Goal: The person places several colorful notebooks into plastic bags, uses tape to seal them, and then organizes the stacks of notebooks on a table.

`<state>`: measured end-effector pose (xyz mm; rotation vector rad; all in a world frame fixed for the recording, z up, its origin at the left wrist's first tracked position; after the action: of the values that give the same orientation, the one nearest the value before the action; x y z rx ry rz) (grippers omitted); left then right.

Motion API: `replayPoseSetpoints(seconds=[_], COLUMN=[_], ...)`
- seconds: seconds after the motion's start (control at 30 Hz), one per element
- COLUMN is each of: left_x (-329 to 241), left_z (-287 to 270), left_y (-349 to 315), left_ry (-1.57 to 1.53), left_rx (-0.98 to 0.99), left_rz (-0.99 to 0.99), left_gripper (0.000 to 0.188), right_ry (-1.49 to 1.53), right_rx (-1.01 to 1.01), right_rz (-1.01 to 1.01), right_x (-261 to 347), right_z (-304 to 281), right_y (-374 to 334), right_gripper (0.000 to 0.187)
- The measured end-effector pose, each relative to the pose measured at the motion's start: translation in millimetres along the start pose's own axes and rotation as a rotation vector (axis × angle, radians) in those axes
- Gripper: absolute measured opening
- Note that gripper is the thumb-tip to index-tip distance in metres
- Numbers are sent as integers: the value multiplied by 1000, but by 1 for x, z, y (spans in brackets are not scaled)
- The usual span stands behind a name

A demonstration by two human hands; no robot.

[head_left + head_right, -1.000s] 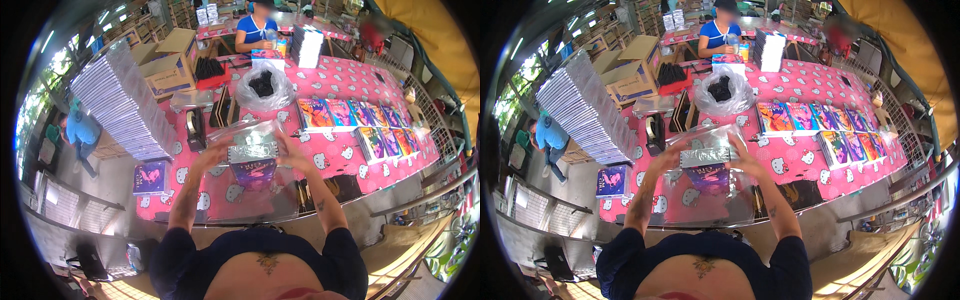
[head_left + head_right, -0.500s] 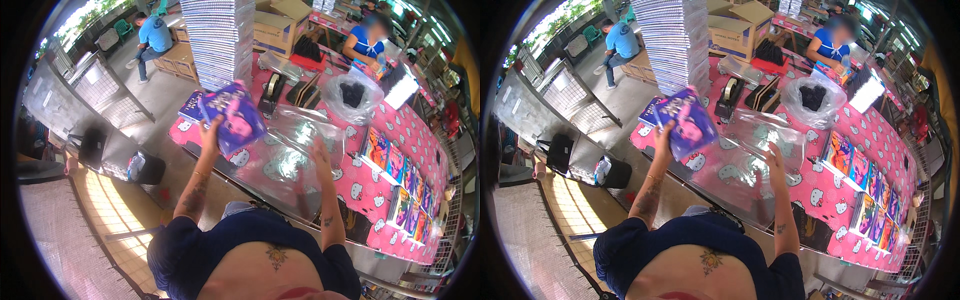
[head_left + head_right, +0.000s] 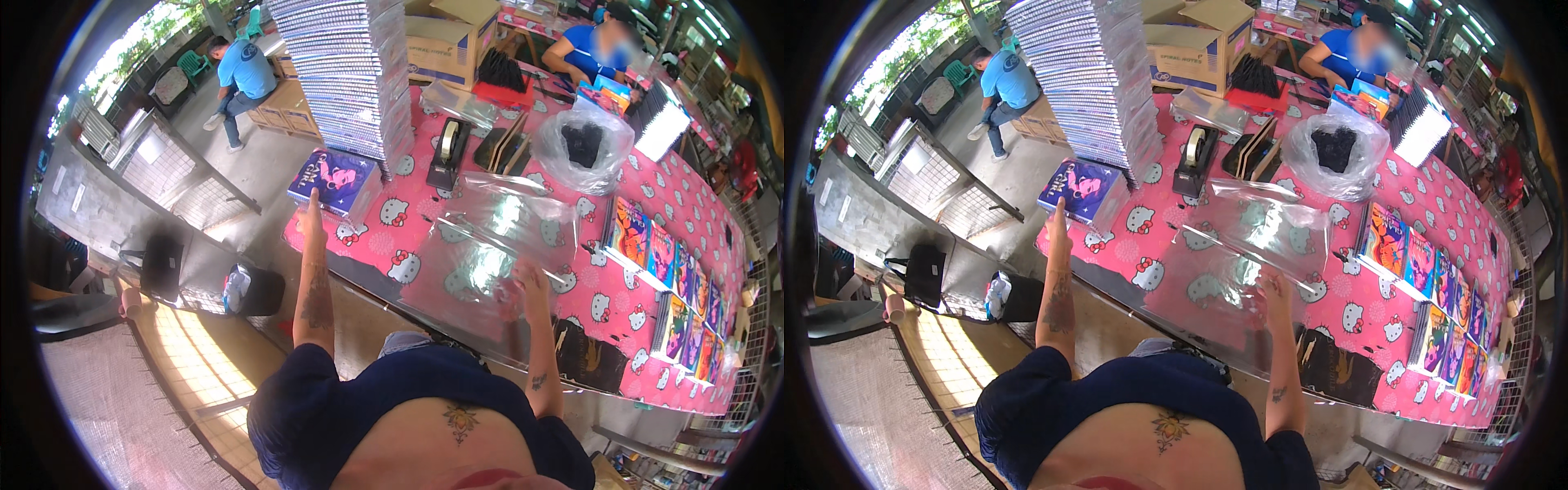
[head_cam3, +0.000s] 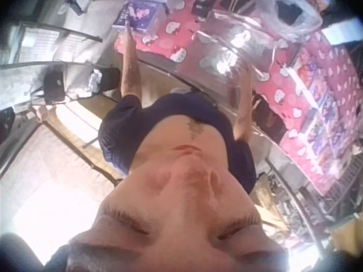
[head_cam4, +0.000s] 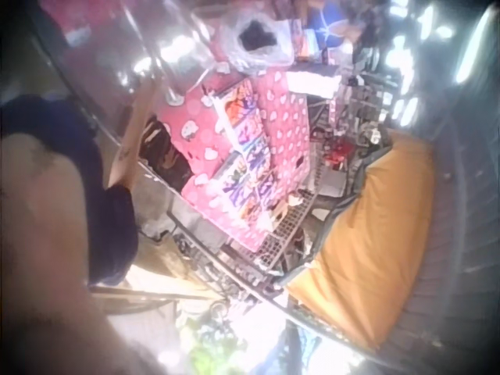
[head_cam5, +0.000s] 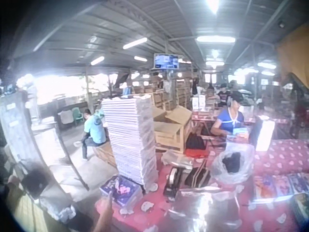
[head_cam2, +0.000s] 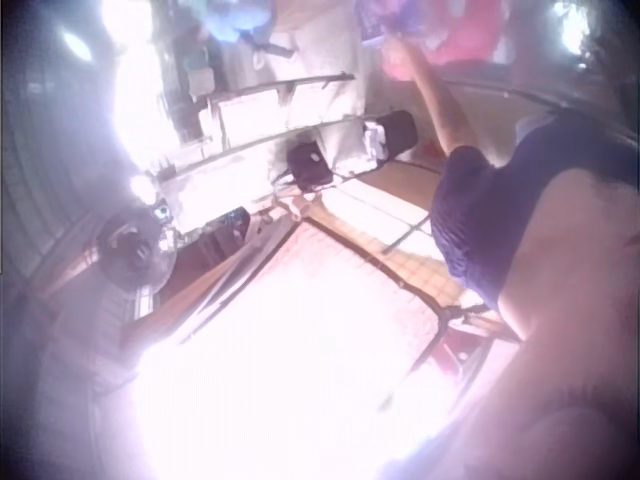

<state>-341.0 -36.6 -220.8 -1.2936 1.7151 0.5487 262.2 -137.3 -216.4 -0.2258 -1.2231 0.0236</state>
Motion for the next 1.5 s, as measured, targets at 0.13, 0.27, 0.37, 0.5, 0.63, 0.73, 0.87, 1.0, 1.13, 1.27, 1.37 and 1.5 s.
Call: replayPoseSetpoints(seconds=[0.13,0.27,0.37,0.5,0.63,0.73,0.87,1.0,1.13,1.27,1.37,1.5], left_x=[-10,-17,-1,1,-15,-97,-165,-151,-72,8,8,-48], left_z=[28,40,63,68,22,25,56,92,110,115,106,121], left_y=[-36,-43,-7,19,15,-121,-324,-559,-785,-982,-1073,-1153], left_ry=[-485,-453,-217,198,438,194,-131,-225,-253,-219,-138,-296], left_rx=[529,566,317,-64,-705,-574,-10,442,1176,1671,1812,1473], left_rz=[-164,-142,-26,134,364,888,1287,1680,1783,1742,1760,1863], left_gripper=[44,41,67,104,92,67,44,38,35,38,47,72], right_ry=[132,179,212,278,-56,-132,-497,-583,-732,-126,-302,-518], right_rx=[-141,-224,-189,35,-158,-417,-807,-1131,-1492,-1759,-1368,-1422], right_rz=[13,44,2,-21,-79,-233,-363,-515,-549,-326,-51,-596], right_x=[1,1,-2,9,7,41,116,177,233,225,201,274], right_z=[-19,-31,-21,12,-53,-130,-266,-459,-680,-841,-859,-769], right_y=[-22,-23,-22,-29,-50,-90,-143,-195,-273,-337,-293,-330], right_gripper=[30,28,29,25,27,28,24,27,38,106,65,27])
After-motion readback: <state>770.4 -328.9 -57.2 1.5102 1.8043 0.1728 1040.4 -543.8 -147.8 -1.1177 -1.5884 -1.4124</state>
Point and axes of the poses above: each hand's wrist, its own y-axis towards the middle knuckle, its own z-axis out of the palm, x = y × z, the point moved 7 cm from there along y, towards the middle knuckle, and after that the axes turned 11 degrees about y, right-handed, at the moved point
